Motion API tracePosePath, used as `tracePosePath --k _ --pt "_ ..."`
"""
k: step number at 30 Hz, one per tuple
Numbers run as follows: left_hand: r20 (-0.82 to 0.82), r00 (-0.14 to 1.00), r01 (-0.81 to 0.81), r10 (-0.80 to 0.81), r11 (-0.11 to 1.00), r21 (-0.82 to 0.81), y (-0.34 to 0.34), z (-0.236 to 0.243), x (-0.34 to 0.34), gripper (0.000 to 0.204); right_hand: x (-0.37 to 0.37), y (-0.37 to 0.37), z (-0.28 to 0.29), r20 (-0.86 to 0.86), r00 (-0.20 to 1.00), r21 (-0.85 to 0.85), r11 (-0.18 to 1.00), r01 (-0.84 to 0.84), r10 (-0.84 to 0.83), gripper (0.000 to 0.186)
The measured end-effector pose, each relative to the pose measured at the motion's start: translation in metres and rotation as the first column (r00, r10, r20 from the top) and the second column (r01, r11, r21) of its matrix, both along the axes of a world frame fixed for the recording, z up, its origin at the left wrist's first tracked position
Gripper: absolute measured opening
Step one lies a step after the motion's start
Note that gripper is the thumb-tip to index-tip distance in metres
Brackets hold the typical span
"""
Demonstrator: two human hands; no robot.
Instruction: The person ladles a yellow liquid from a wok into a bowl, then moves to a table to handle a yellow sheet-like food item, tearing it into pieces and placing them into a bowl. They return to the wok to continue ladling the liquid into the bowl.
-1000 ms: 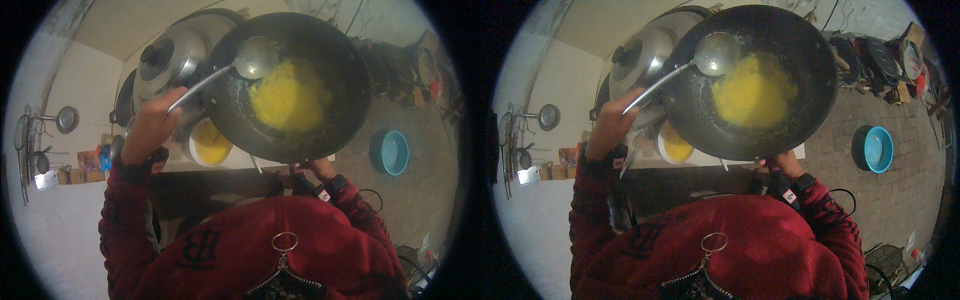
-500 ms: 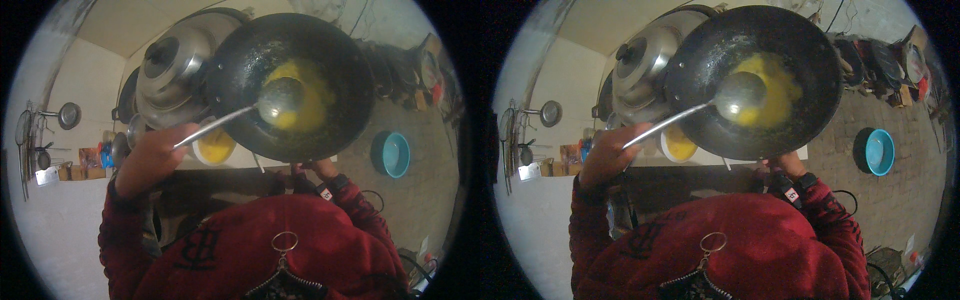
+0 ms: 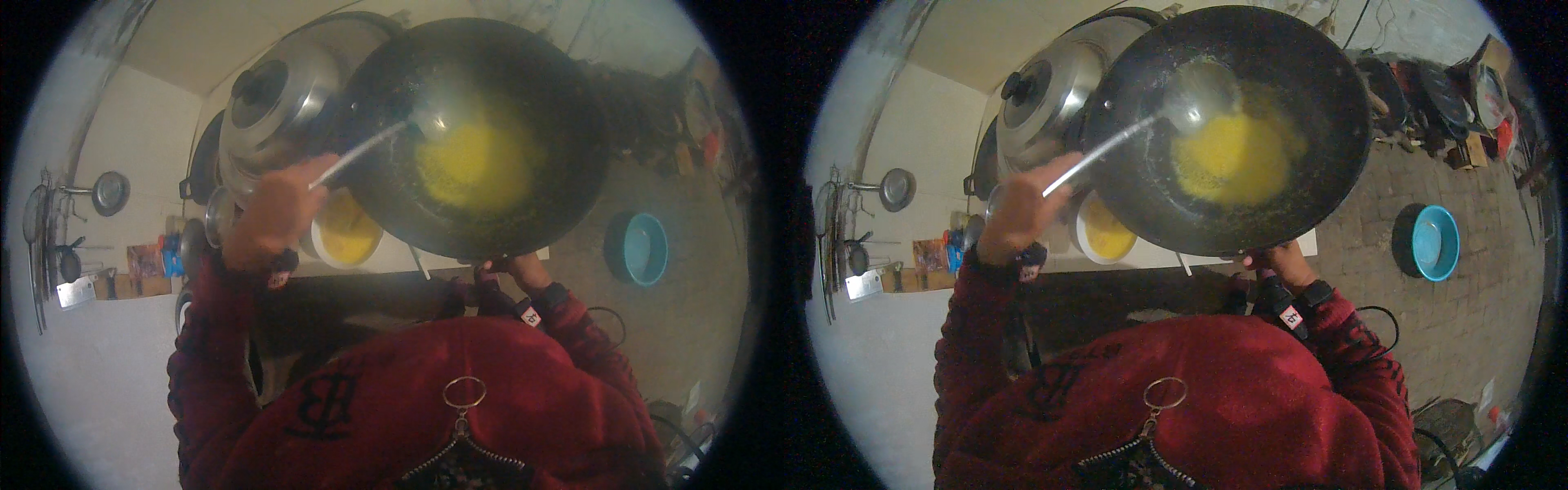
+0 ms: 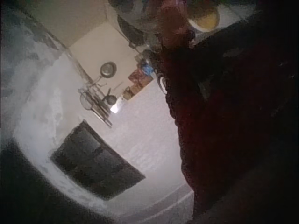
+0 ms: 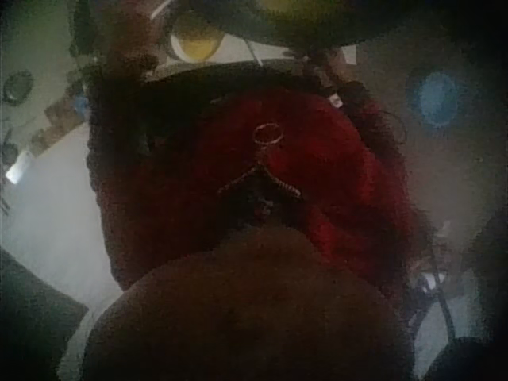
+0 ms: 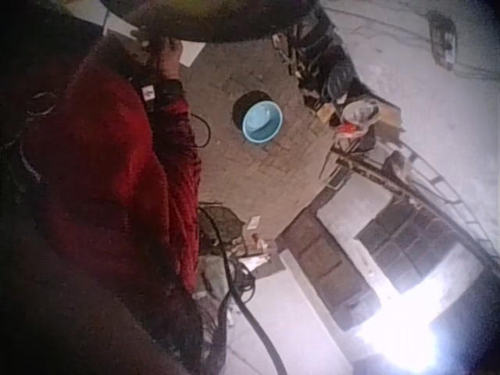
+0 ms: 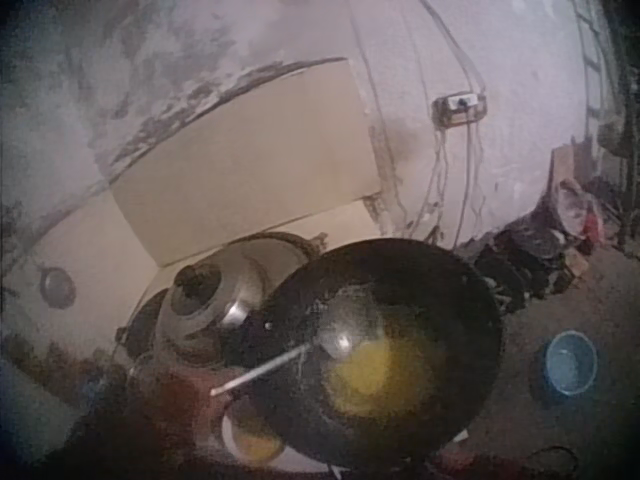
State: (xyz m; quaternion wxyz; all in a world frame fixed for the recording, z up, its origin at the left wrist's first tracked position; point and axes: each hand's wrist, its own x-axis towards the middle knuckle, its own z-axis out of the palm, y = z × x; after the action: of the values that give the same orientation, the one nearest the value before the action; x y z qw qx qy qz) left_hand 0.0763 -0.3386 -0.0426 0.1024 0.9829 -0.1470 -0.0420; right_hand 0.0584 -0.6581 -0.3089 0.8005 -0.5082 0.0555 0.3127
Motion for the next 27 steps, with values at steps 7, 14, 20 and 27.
tracePosePath --k 7,14,20,27 --pt "-0.105 0.953 0.275 -0.283 0.958 -0.084 -0.015 0.013 -0.036 0.036 0.002 0.000 -0.004 0.019 1.000 0.017 1.000 -0.018 0.017 0.030" --pt "-0.500 0.860 -0.158 -0.108 0.873 -0.461 -0.024 0.019 -0.033 0.036 0.004 0.004 0.009 -0.034 0.999 0.028 0.999 -0.015 0.016 0.025" --pt "-0.506 0.859 -0.320 0.075 0.851 -0.417 -0.013 0.029 -0.052 0.035 0.002 0.001 0.018 0.096 0.994 -0.106 0.993 -0.047 0.058 0.026" --pt "-0.291 0.897 -0.439 0.333 0.750 -0.494 0.036 0.030 -0.107 0.034 0.006 -0.006 0.005 0.097 0.979 -0.181 0.970 -0.160 0.180 0.035"
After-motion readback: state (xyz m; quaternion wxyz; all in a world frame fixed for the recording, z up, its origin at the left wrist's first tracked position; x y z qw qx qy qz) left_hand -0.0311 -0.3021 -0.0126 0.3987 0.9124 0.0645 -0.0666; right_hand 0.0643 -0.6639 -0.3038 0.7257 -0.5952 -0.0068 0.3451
